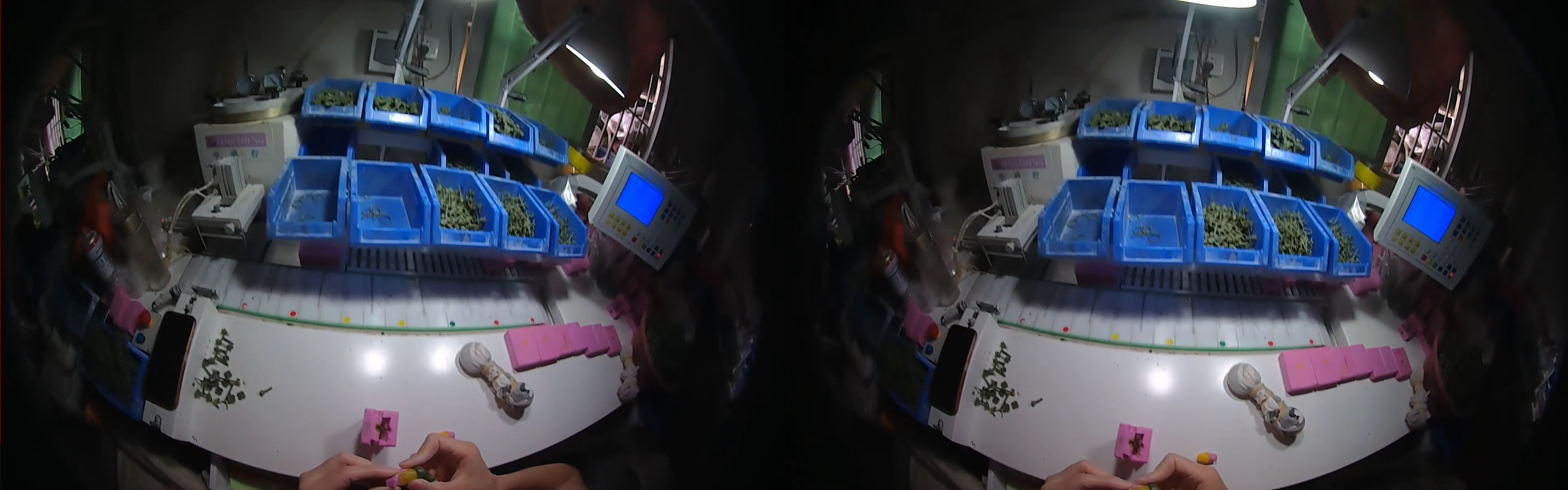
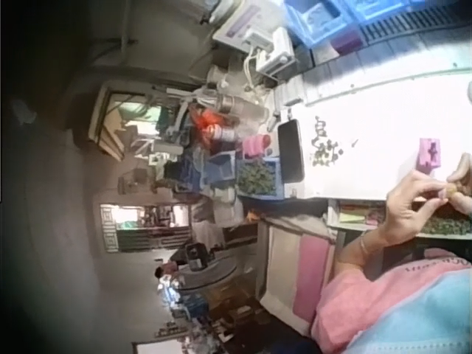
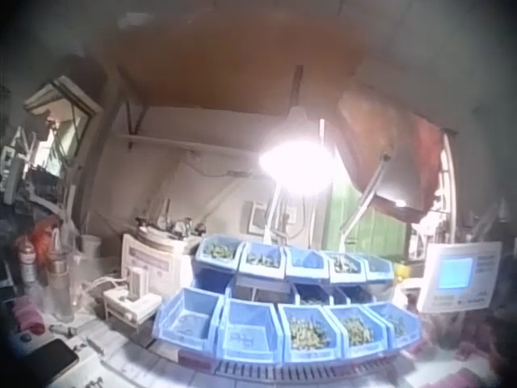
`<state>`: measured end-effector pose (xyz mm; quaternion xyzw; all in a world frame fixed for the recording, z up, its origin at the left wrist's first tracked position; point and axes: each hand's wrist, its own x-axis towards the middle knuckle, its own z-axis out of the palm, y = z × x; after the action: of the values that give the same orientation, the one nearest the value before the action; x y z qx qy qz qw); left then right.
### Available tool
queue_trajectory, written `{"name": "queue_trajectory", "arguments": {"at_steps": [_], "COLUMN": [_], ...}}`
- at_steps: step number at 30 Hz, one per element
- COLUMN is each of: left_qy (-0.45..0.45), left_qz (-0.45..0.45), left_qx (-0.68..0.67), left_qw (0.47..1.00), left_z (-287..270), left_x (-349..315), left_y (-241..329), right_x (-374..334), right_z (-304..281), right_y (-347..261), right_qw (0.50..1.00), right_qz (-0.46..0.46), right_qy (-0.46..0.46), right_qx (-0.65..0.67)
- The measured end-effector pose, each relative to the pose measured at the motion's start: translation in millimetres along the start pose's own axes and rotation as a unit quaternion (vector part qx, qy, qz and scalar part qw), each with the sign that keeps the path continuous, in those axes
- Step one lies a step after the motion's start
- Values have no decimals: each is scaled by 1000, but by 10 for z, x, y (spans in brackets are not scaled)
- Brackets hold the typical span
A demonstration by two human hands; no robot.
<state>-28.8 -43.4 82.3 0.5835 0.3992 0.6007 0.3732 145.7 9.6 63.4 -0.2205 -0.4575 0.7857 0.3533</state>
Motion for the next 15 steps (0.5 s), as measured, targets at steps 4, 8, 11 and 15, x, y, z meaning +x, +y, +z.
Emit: {"name": "queue_trajectory", "arguments": {"at_steps": [4,8,11,15], "left_qy": [140,174,227,241], "left_qz": [-118,-148,-179,-179], "left_qx": [-129,-245,-236,-189], "left_qw": [975,942,928,935], "left_z": [-274,-441,-411,-380], "left_x": [-36,-74,-77,-208], "left_y": [-148,-526,-786,-939], "right_x": [272,721,1737,3205], "right_z": [-17,-299,-333,-551], "right_y": [-347,-757,-1174,-2143], "right_qw": [999,955,911,867], "right_qz": [25,154,16,-242], "right_qy": [-15,-96,-99,69], "right_qx": [-39,-237,-401,-429]}}
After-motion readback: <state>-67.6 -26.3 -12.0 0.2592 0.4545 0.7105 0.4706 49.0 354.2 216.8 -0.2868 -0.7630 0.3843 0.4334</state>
